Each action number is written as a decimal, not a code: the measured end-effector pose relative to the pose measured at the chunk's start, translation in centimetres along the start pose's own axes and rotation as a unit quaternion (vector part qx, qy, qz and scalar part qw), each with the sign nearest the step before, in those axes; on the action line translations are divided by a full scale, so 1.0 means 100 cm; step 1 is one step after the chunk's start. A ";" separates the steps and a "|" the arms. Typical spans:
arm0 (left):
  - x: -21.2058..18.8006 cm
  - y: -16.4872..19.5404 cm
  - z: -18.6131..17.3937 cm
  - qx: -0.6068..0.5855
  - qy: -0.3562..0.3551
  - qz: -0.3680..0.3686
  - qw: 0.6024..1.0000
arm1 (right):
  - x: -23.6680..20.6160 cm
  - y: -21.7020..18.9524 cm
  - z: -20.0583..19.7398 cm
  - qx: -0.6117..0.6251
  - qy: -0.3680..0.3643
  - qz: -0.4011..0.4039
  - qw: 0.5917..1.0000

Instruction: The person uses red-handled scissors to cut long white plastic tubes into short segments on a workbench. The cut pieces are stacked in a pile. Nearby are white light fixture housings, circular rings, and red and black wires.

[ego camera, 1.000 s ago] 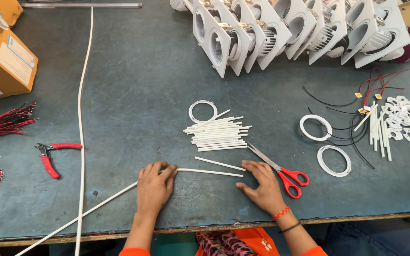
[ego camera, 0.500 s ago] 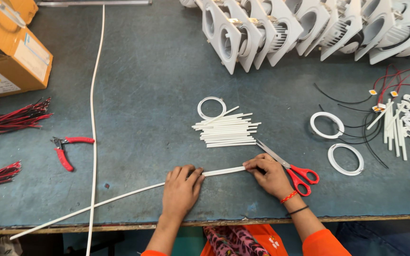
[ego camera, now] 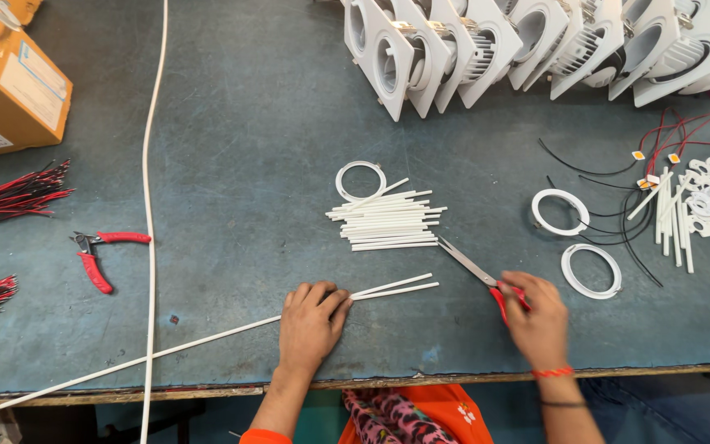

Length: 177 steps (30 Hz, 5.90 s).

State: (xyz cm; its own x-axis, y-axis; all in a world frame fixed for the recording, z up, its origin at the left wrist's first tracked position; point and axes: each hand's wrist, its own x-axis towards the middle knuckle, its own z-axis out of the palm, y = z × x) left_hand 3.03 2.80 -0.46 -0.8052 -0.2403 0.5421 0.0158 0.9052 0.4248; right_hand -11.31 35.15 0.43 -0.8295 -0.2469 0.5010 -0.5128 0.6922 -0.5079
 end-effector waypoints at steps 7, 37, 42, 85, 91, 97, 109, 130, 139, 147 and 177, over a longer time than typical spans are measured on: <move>0.000 0.001 -0.003 -0.003 0.000 0.019 1.000 | -0.022 0.002 -0.015 -0.065 -0.047 0.006 0.997; 0.025 -0.009 0.030 -0.018 0.000 0.017 1.000 | 0.032 -0.048 0.079 0.021 -0.026 -0.059 0.998; 0.025 -0.007 0.032 -0.018 0.014 0.021 1.000 | 0.000 -0.007 0.041 0.013 0.048 0.008 0.999; 0.019 0.002 0.025 0.008 -0.001 0.021 1.000 | -0.095 0.040 -0.033 0.472 -0.295 0.477 0.680; 0.019 0.002 0.026 -0.002 0.000 0.016 1.000 | -0.093 0.022 -0.028 0.467 -0.274 0.479 0.690; 0.014 -0.001 0.015 -0.001 0.008 -0.006 1.000 | -0.094 0.005 -0.025 0.457 -0.342 0.499 0.652; 0.009 0.000 0.016 0.032 0.004 -0.032 0.999 | -0.096 -0.056 0.005 0.434 -0.459 0.476 0.613; 0.008 -0.001 0.020 0.020 0.026 -0.016 0.999 | -0.094 -0.083 0.034 0.422 -0.480 0.472 0.607; 0.006 0.000 0.018 0.009 0.015 0.004 1.000 | -0.090 -0.091 0.035 0.396 -0.480 0.479 0.620; 0.006 -0.002 0.019 -0.004 0.016 -0.006 1.000 | -0.078 -0.101 0.043 0.415 -0.490 0.468 0.608; 0.002 0.011 0.023 -0.065 0.030 -0.017 0.997 | -0.070 -0.084 0.031 0.442 -0.427 0.442 0.653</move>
State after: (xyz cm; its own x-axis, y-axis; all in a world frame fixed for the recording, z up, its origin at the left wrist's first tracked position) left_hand 1.50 4.51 -1.56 -0.7701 -0.2944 0.5660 0.0686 0.8438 0.5323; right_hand -1.95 28.98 -0.99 -0.5147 -0.5658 -0.6442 0.6359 0.2520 -0.7295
